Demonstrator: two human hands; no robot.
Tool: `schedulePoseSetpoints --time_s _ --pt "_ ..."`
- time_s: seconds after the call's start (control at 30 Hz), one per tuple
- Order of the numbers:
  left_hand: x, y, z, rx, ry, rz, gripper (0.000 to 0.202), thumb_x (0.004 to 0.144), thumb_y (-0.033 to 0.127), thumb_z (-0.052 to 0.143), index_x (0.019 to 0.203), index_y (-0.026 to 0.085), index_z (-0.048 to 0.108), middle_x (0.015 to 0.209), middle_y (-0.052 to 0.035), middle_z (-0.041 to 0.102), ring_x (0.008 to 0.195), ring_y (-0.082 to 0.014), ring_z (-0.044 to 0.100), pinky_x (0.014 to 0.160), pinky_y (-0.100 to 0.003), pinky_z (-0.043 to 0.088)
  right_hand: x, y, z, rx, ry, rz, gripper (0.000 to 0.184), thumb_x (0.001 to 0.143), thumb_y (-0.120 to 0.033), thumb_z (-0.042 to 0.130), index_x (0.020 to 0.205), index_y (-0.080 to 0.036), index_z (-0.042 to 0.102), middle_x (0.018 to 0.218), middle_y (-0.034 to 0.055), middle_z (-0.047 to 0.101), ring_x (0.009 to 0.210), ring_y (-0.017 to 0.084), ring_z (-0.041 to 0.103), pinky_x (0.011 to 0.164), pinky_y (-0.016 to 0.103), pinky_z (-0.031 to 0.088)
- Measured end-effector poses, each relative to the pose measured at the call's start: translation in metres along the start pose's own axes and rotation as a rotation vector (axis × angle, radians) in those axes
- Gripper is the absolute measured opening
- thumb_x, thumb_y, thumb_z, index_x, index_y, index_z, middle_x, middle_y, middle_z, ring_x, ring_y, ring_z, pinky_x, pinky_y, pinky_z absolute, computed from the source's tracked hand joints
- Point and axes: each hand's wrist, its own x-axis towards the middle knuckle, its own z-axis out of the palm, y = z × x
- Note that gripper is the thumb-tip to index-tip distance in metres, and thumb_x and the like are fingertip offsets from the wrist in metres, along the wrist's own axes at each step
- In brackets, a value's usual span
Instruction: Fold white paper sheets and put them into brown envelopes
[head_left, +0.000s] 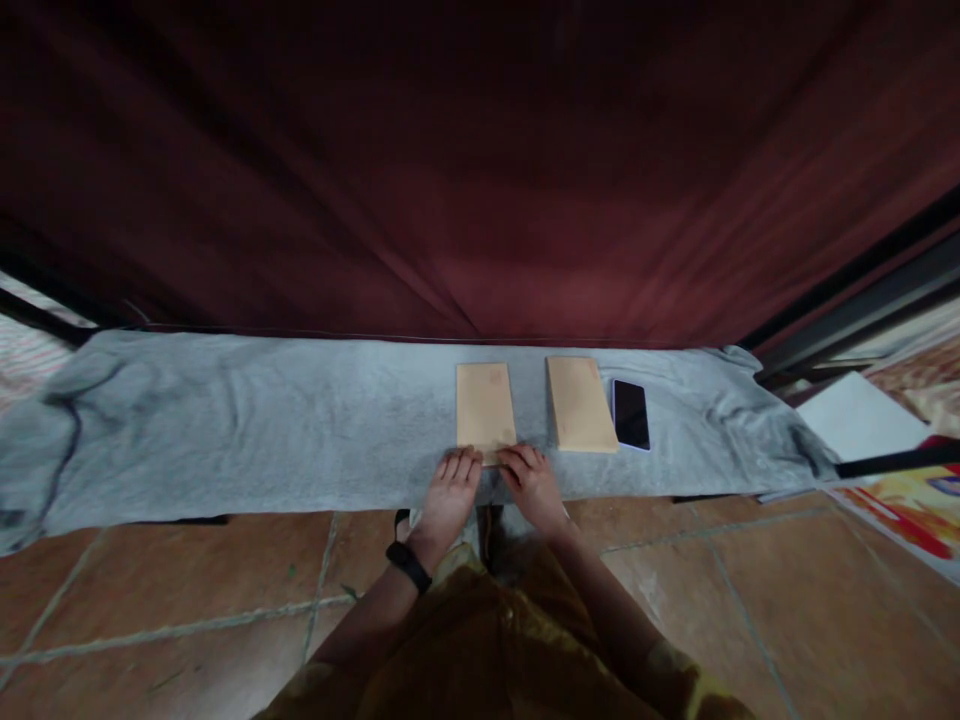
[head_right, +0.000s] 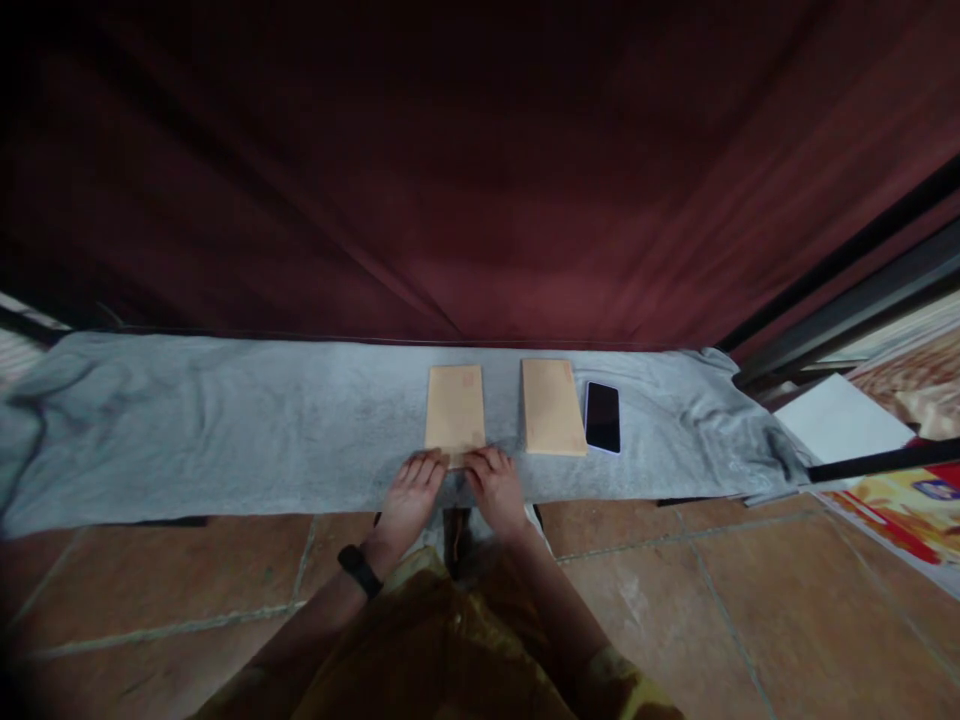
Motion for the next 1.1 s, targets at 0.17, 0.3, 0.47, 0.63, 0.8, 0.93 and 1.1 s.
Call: schedulePoseSetpoints --time_s 0.17,0.3,0.47,0.63,0.8,0.93,1.1 --pt "0.008 0.016 -0.008 0.112 -0.074 0.096 0.039 0.095 0.006 0.04 0.128 0.011 0.06 0.13 -0.0199 0.064 0.123 -0.0284 0.059 0.102 -0.044 0.048 -0.005 0.004 0.002 0.018 0.017 -0.009 0.03 0.099 -0.021 0.054 0.123 -0.029 0.07 0.12 0.0083 0.065 0.112 0.024 0.059 0.093 0.04 0.046" --pt "0.011 0.021 -0.01 0.207 -0.089 0.157 0.038 0.096 0.008 0.038 0.127 0.005 0.06 0.127 -0.0227 0.064 0.119 -0.0304 0.06 0.101 -0.042 0.047 -0.004 0.01 0.003 0.096 0.019 -0.003 0.027 0.101 -0.023 0.053 0.117 -0.028 0.074 0.119 0.0076 0.066 0.112 0.022 0.059 0.095 0.039 0.046" --pt "0.013 0.021 -0.01 0.191 -0.121 0.145 0.037 0.097 0.008 0.038 0.127 0.008 0.06 0.123 -0.0203 0.065 0.116 -0.0295 0.06 0.098 -0.042 0.046 0.004 0.011 0.002 0.089 -0.011 0.018 0.024 0.1 -0.023 0.054 0.113 -0.027 0.074 0.116 0.0062 0.067 0.11 0.022 0.06 0.095 0.038 0.044" --pt "0.013 0.013 -0.009 0.04 -0.126 0.121 0.033 0.095 0.007 0.042 0.121 0.013 0.061 0.116 -0.0158 0.066 0.114 -0.0267 0.059 0.099 -0.042 0.045 0.007 0.012 0.003 0.12 0.0 0.04 0.019 0.1 -0.025 0.054 0.102 -0.025 0.073 0.109 0.0058 0.069 0.104 0.021 0.062 0.093 0.037 0.044" --pt "0.014 0.007 -0.013 0.016 -0.155 0.139 0.028 0.095 0.007 0.042 0.113 0.014 0.062 0.109 -0.0132 0.065 0.109 -0.0257 0.06 0.095 -0.04 0.046 0.007 0.013 0.005 0.129 0.025 0.052 0.018 0.101 -0.025 0.052 0.101 -0.023 0.07 0.109 0.0071 0.067 0.105 0.022 0.061 0.092 0.037 0.045" --pt "0.015 0.001 -0.018 -0.04 -0.173 0.105 0.03 0.095 0.006 0.039 0.112 0.017 0.061 0.108 -0.0102 0.065 0.108 -0.0241 0.059 0.094 -0.039 0.047 0.008 0.012 0.005 0.151 0.025 0.071 0.018 0.101 -0.026 0.051 0.099 -0.023 0.069 0.107 0.0063 0.067 0.104 0.021 0.061 0.092 0.036 0.045" --pt "0.015 -0.005 -0.015 -0.066 -0.153 0.084 0.031 0.094 0.005 0.039 0.112 0.016 0.062 0.109 -0.011 0.066 0.107 -0.0249 0.06 0.094 -0.039 0.048 0.008 0.01 0.005 0.159 0.028 0.084 0.015 0.1 -0.026 0.055 0.098 -0.024 0.069 0.106 0.0056 0.067 0.104 0.021 0.061 0.095 0.036 0.044"
